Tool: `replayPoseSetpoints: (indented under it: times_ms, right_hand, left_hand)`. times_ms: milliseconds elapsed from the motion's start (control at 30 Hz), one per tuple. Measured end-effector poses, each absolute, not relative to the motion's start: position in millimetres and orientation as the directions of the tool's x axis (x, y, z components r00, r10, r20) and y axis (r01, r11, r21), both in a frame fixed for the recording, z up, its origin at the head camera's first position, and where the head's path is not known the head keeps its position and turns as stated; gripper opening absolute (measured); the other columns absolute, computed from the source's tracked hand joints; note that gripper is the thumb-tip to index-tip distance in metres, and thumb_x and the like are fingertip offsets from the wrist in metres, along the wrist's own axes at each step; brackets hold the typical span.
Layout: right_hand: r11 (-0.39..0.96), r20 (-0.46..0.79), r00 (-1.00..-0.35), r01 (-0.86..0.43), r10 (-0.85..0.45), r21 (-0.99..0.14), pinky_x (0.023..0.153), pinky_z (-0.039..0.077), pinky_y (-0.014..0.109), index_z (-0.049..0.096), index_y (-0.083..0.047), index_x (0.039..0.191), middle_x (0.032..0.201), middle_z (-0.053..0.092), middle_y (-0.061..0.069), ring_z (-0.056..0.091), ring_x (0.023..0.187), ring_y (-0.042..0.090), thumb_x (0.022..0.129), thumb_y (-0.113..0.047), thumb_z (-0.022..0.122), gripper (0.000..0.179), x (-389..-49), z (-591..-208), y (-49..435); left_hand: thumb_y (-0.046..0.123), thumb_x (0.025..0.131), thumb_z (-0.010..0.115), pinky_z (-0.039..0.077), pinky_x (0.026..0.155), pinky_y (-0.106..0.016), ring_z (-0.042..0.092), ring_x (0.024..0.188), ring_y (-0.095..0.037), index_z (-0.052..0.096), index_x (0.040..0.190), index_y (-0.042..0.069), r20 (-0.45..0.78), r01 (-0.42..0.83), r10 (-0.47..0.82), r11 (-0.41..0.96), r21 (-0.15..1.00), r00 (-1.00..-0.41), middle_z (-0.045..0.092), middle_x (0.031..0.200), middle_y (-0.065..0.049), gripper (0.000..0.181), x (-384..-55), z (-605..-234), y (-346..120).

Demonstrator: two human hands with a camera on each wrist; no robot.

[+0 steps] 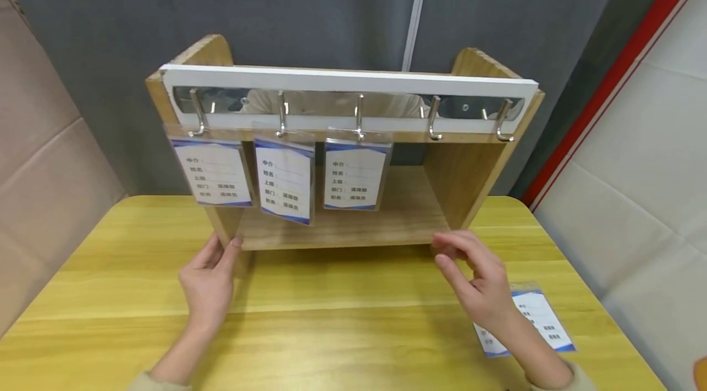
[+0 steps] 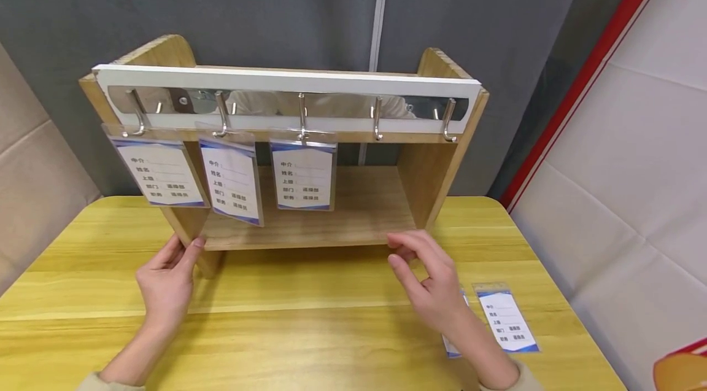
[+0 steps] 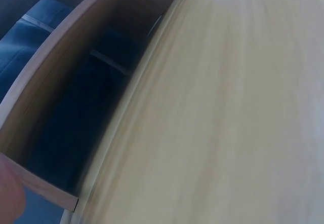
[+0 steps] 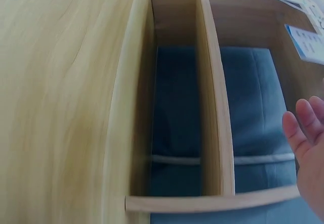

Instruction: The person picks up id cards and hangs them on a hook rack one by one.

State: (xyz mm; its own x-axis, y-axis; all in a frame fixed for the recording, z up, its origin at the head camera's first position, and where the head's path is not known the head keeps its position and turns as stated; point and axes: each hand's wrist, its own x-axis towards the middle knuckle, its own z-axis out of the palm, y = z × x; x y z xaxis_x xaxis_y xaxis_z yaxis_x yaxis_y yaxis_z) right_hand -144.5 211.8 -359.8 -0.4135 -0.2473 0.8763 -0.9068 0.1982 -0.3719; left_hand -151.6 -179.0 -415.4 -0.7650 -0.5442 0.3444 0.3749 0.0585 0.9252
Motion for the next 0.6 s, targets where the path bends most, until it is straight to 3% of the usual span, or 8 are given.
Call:
replayPoseSetpoints:
  times_ms: [400, 500, 600]
  right_hand:
    - [0.334, 0.815, -0.515, -0.842, -0.267, -0.423, 0.078, 0.057, 0.008, 0.066, 0.013, 0.121, 0.110, 0.068, 0.006, 0.061, 0.087, 0.008, 0.104, -0.013, 0.064, 0.031, -135, -375, 245]
    - [0.382, 0.774, -0.566, -0.807, -0.285, -0.449, 0.076, 0.058, 0.009, 0.066, 0.010, 0.124, 0.115, 0.068, 0.004, 0.062, 0.088, 0.008, 0.099, -0.001, 0.068, 0.028, -132, -379, 252]
    - [0.447, 0.688, -0.651, -0.745, -0.322, -0.496, 0.074, 0.060, 0.012, 0.064, 0.006, 0.131, 0.120, 0.066, -0.001, 0.063, 0.091, 0.007, 0.088, 0.015, 0.071, 0.044, -126, -379, 260]
  left_hand:
    - [-0.005, 0.093, 0.072, 0.059, 0.087, -0.023, 0.069, 0.100, 0.003, 0.065, 0.129, -0.002, 0.343, 0.371, -0.538, 0.059, 0.927, -0.770, 0.061, 0.126, -0.024, 0.037, -151, -417, -180]
    - [-0.003, 0.093, 0.072, 0.059, 0.087, -0.022, 0.068, 0.101, 0.003, 0.065, 0.130, -0.001, 0.337, 0.363, -0.535, 0.060, 0.930, -0.774, 0.061, 0.126, -0.024, 0.037, -150, -417, -181]
    - [-0.001, 0.093, 0.073, 0.059, 0.087, -0.022, 0.068, 0.102, 0.002, 0.066, 0.130, 0.000, 0.334, 0.356, -0.531, 0.063, 0.932, -0.779, 0.061, 0.127, -0.024, 0.038, -150, -416, -181]
